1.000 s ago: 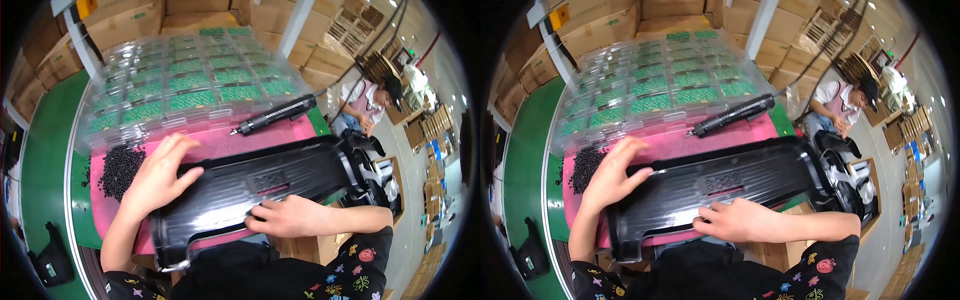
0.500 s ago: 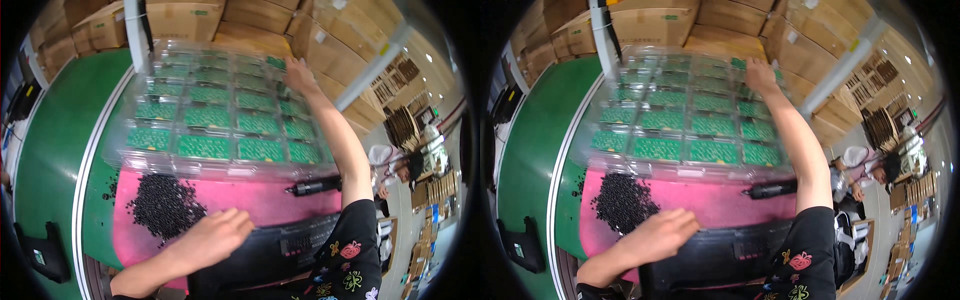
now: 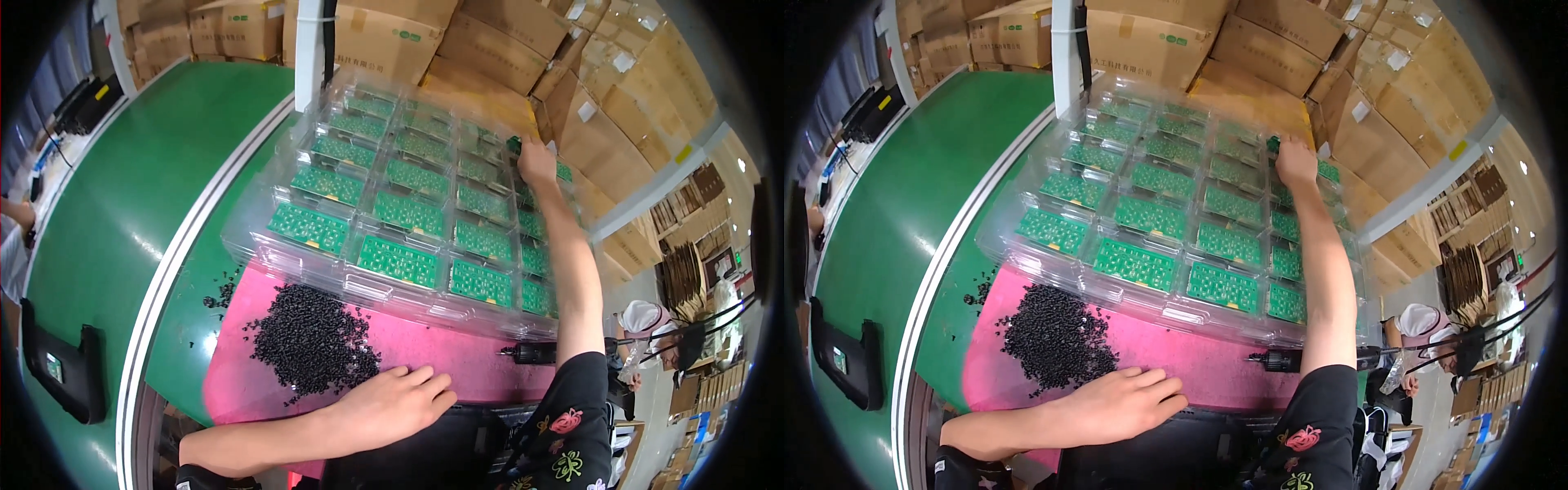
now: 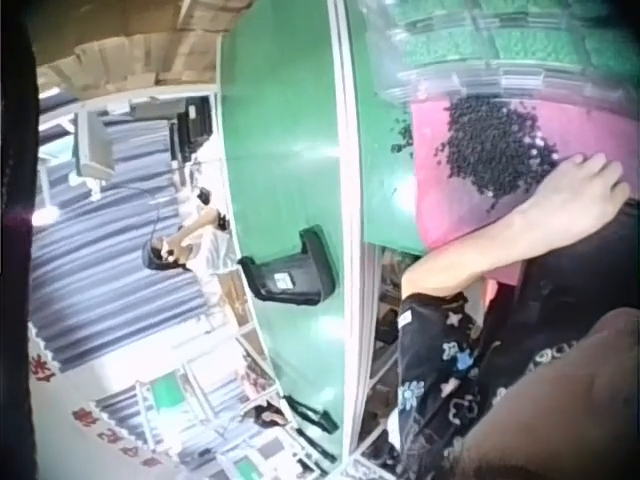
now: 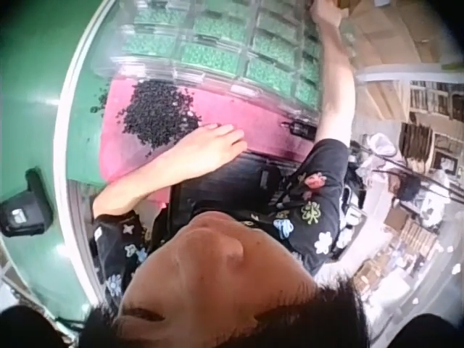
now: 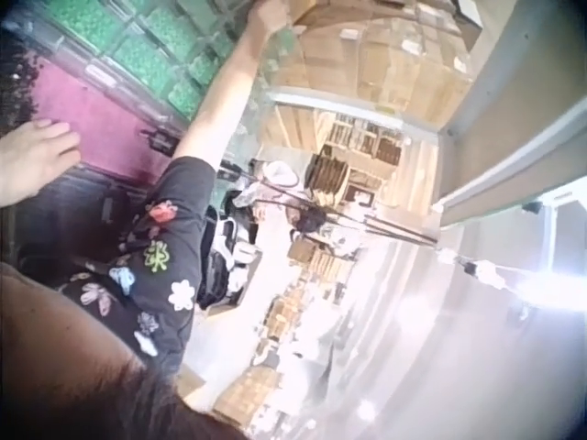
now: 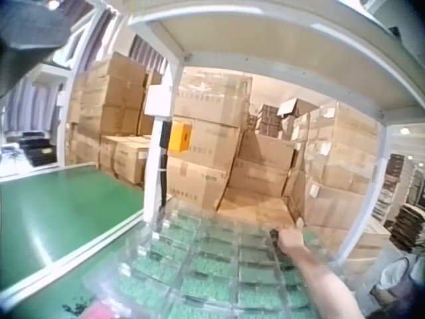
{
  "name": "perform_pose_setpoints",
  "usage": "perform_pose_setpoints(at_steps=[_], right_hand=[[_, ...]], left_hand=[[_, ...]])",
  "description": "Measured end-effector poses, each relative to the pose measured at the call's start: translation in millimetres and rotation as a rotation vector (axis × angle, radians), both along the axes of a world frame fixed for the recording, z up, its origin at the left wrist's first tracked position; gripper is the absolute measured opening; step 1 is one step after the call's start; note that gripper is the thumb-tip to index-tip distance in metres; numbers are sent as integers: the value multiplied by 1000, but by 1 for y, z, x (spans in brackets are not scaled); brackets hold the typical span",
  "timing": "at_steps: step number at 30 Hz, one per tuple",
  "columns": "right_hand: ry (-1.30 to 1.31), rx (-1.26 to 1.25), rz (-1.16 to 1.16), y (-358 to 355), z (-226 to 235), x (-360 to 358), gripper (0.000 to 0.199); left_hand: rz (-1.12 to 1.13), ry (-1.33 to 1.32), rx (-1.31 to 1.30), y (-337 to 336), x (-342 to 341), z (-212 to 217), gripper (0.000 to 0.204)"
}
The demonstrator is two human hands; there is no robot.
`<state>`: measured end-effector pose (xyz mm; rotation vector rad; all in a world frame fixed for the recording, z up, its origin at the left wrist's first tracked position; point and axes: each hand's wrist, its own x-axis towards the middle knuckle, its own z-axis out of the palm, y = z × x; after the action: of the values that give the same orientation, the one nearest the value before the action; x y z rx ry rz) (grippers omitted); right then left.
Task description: Assembling electronic components by mounting circuit boards into plastic housings and securing them with screws.
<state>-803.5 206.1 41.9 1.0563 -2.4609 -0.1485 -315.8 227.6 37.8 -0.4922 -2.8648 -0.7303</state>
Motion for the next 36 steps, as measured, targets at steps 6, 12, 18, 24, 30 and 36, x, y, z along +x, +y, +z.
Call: perform_pose_setpoints(at_steps=[6, 12, 18, 24, 30, 36], right_hand=[[161, -536, 299, 29, 36, 44, 19], [-582, -863, 652, 106, 79, 247, 16], [-1159, -1027, 930, 194, 87, 389, 16], [-127, -655, 928, 243, 106, 367, 48], [-236, -430, 831, 309, 92, 365, 62], [-390, -455, 516, 348, 62, 368, 64]], left_hand=[[14, 26, 6, 7, 3, -1, 28], [118, -32, 175, 3, 7, 8, 60], [127, 26, 1027, 38, 14, 51, 56], [-33, 23, 858, 46, 10, 56, 17], [-9, -312, 796, 57, -13, 72, 48], [12, -261, 906, 72, -33, 48, 55]])
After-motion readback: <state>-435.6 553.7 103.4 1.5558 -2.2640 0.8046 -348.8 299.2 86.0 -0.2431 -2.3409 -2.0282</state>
